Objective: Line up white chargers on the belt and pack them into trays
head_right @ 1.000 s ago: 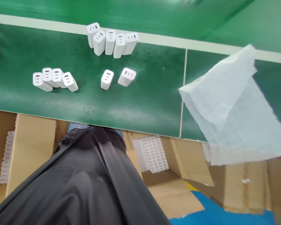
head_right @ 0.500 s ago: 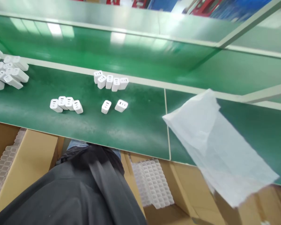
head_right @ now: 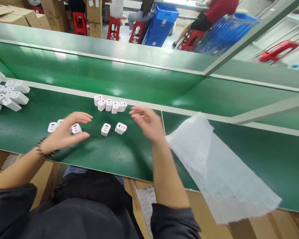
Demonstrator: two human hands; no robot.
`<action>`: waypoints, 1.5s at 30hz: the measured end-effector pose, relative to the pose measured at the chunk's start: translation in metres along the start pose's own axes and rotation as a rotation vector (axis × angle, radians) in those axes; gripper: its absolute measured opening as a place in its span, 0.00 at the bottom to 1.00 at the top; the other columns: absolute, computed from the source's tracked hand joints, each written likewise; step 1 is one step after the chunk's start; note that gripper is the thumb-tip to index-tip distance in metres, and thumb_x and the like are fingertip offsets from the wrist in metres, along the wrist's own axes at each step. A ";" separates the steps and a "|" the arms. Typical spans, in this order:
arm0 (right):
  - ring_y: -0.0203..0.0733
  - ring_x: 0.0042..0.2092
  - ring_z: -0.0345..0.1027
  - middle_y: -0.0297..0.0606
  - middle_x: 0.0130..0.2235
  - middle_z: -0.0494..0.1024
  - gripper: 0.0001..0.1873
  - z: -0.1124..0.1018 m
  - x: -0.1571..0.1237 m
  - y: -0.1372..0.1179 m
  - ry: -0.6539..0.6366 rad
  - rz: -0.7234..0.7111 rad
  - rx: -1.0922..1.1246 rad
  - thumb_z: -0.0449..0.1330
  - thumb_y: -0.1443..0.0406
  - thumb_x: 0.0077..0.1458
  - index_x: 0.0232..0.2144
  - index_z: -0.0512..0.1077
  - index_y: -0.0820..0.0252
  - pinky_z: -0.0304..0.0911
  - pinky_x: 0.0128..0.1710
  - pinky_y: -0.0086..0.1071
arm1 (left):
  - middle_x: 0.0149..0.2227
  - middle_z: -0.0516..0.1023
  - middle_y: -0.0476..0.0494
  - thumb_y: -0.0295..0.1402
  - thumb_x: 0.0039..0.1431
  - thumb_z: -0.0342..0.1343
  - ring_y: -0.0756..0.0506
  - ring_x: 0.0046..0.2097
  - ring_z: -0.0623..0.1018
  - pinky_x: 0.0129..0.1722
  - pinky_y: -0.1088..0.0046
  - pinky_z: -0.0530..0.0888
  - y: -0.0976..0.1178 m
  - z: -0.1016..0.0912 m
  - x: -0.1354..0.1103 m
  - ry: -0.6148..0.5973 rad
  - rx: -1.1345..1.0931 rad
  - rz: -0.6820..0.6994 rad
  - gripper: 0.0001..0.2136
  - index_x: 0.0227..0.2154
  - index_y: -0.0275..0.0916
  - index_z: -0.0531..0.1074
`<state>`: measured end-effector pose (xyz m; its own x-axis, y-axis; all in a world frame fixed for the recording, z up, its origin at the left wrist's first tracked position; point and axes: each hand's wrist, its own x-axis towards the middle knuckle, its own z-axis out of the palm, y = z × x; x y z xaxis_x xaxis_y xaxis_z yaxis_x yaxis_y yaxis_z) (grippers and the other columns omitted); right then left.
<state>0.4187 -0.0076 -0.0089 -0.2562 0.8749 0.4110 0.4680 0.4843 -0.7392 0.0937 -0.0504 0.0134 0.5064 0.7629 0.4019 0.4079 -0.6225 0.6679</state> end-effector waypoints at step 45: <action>0.51 0.46 0.73 0.41 0.48 0.77 0.27 0.057 -0.022 0.008 -0.122 -0.201 -0.131 0.65 0.65 0.55 0.56 0.64 0.48 0.72 0.43 0.45 | 0.49 0.69 0.39 0.27 0.59 0.60 0.42 0.55 0.71 0.47 0.65 0.77 -0.046 0.079 0.014 0.074 -0.294 -0.107 0.20 0.52 0.43 0.63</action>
<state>0.3798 -0.0231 -0.0547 -0.4510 0.7591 0.4694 0.5008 0.6506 -0.5709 0.1424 -0.0251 -0.0608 0.4113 0.8386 0.3572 0.2136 -0.4697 0.8566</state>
